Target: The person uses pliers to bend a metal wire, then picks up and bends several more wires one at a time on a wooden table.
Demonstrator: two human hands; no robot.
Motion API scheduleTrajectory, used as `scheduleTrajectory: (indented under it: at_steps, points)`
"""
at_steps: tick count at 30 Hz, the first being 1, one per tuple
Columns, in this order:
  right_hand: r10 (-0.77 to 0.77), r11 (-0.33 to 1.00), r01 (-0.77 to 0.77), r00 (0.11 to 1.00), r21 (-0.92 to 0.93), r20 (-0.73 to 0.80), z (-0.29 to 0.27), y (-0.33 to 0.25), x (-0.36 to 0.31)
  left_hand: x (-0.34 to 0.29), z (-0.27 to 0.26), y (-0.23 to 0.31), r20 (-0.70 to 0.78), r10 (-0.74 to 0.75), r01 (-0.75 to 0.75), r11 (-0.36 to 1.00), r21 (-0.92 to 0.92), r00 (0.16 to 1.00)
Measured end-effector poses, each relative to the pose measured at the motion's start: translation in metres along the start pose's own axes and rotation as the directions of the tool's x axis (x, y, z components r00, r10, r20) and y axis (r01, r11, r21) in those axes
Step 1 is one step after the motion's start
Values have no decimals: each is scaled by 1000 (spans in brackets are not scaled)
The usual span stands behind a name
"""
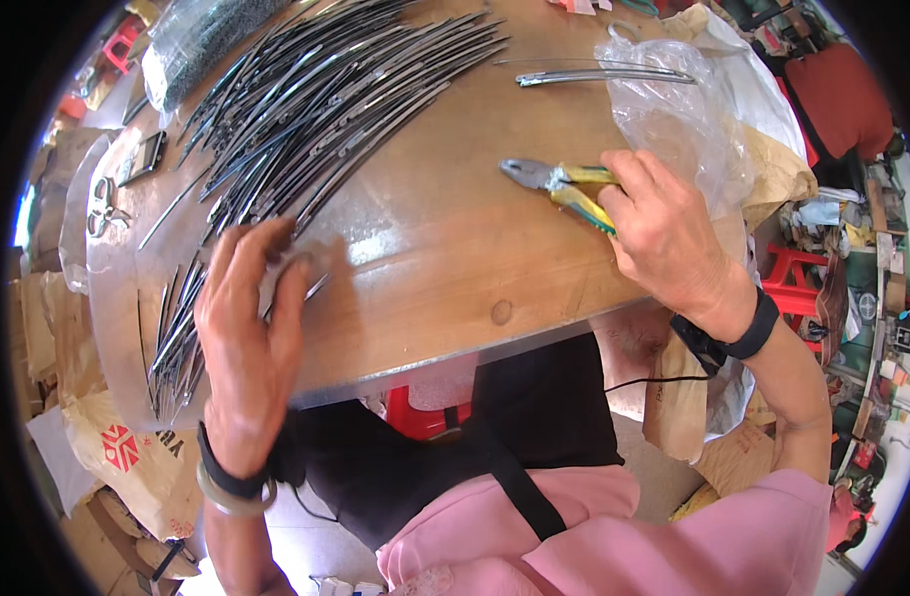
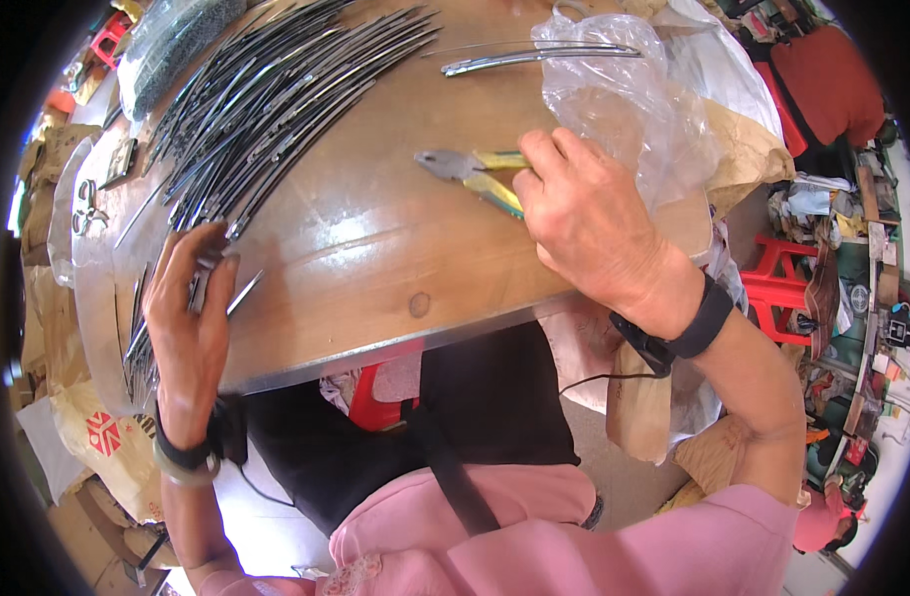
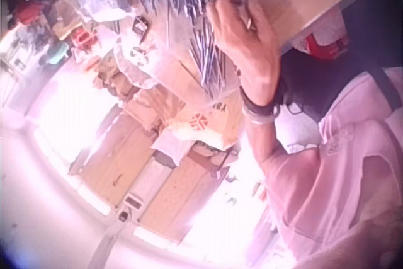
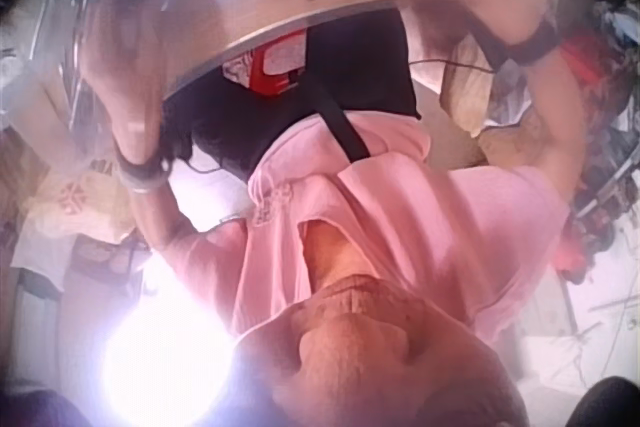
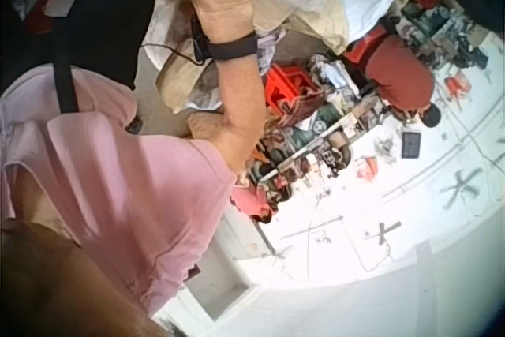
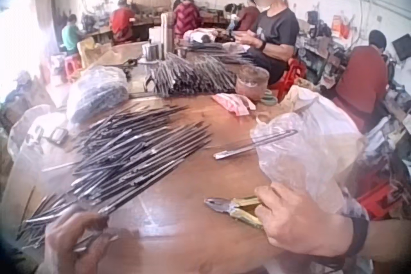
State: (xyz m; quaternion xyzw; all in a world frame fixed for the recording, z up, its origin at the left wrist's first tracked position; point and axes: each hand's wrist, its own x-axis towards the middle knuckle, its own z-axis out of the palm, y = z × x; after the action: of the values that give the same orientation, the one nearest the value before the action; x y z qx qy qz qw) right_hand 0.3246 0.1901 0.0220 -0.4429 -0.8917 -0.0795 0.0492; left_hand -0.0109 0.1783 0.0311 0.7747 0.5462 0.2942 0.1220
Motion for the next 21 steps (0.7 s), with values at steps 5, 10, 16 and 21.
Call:
scheduleTrajectory:
  at_steps: [5,10,16,21]
  points:
    - [-15,1000,19,980,22,-200,-3,9,15,-25,-2,44,166,-70,128,918,-375,984]
    - [-38,994,62,967,86,-252,-18,6,24,-35,2,53,162,-94,148,921,-361,982]
    - [-47,998,43,991,-36,-126,9,0,-1,-58,-3,56,246,-210,296,870,-396,946]
    - [-99,994,90,981,-61,-165,13,19,8,-61,6,48,260,-268,364,807,-465,928]
